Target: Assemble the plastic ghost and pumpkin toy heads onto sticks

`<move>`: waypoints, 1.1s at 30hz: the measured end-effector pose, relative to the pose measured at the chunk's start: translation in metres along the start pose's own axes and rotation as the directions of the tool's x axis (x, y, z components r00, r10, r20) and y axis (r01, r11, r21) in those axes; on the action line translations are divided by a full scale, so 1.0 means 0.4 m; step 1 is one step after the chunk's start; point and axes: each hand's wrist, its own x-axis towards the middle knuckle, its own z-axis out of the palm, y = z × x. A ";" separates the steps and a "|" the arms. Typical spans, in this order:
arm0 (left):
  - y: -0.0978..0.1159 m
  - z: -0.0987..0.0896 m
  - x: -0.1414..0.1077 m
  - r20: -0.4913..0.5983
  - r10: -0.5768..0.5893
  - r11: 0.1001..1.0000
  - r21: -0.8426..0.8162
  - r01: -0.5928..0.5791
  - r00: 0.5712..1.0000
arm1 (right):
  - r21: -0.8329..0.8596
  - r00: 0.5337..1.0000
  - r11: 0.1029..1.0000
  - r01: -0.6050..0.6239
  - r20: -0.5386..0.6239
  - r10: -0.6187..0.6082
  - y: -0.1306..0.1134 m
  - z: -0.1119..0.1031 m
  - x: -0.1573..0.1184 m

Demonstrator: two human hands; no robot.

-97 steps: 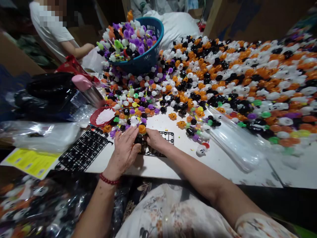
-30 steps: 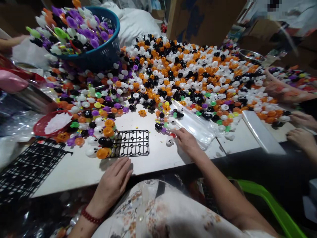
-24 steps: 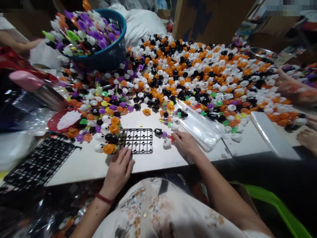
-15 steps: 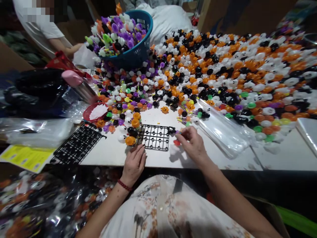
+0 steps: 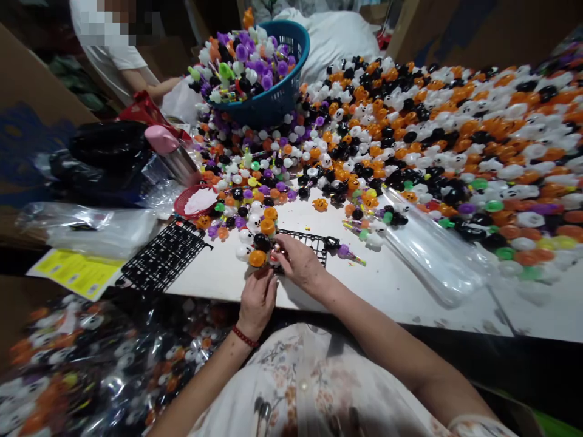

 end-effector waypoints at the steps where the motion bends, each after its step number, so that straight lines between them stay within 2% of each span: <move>1: 0.000 0.000 -0.002 -0.009 0.006 1.000 0.003 -0.006 1.000 | -0.008 1.000 1.000 0.021 0.012 -0.021 -0.004 0.002 -0.001; 6: 0.012 -0.017 -0.002 -0.068 -0.007 1.000 -0.018 0.005 0.998 | -0.067 0.990 0.993 0.098 0.108 -0.091 -0.040 -0.008 0.007; 9: 0.031 -0.058 0.026 -0.176 0.007 1.000 0.012 -0.005 0.984 | -0.109 0.991 0.989 0.103 0.095 -0.093 -0.053 -0.018 0.012; 11: 0.044 -0.094 0.063 -0.228 0.086 0.992 0.113 -0.061 0.970 | -0.105 0.992 0.989 0.105 0.075 -0.097 -0.055 -0.023 0.014; 12: 0.048 -0.111 0.084 -0.214 0.134 0.981 0.169 -0.099 0.968 | -0.096 0.993 0.990 0.103 0.069 -0.097 -0.055 -0.026 0.014; 14: 0.051 -0.138 0.129 -0.101 0.208 0.952 0.250 -0.177 0.973 | -0.073 0.992 0.992 0.105 0.076 -0.099 -0.054 -0.029 0.015; 16: 0.046 -0.151 0.165 0.026 0.229 0.934 0.275 -0.227 0.973 | -0.059 0.989 0.992 0.114 0.105 -0.107 -0.053 -0.030 0.018; 18: 0.035 -0.152 0.189 0.104 0.226 0.933 0.262 -0.246 0.968 | -0.050 0.986 0.994 0.099 0.136 -0.091 -0.053 -0.026 0.022; 22: 0.008 -0.132 0.200 0.100 0.264 0.933 0.227 -0.280 0.959 | -0.005 0.985 1.000 0.005 0.175 -0.005 -0.051 -0.013 0.029; 24: 0.000 -0.122 0.200 0.072 0.286 0.932 0.211 -0.295 0.955 | 0.049 0.987 0.999 0.018 0.161 -0.026 -0.049 -0.019 0.024; 26: -0.004 -0.116 0.202 0.052 0.293 0.933 0.201 -0.298 0.955 | 0.071 0.992 0.996 0.047 0.116 -0.055 -0.043 -0.048 0.006; 28: -0.004 -0.113 0.204 0.038 0.295 0.933 0.205 -0.296 0.955 | 0.003 0.998 1.000 0.013 0.059 -0.013 -0.028 -0.099 -0.027; 30: -0.004 -0.111 0.207 0.027 0.302 0.929 0.215 -0.300 0.953 | -0.152 0.992 0.981 -0.123 0.002 0.125 0.001 -0.162 -0.072; 33: -0.005 -0.108 0.211 0.015 0.319 0.921 0.230 -0.313 0.948 | -0.413 0.925 0.834 -0.367 -0.063 0.376 0.059 -0.246 -0.138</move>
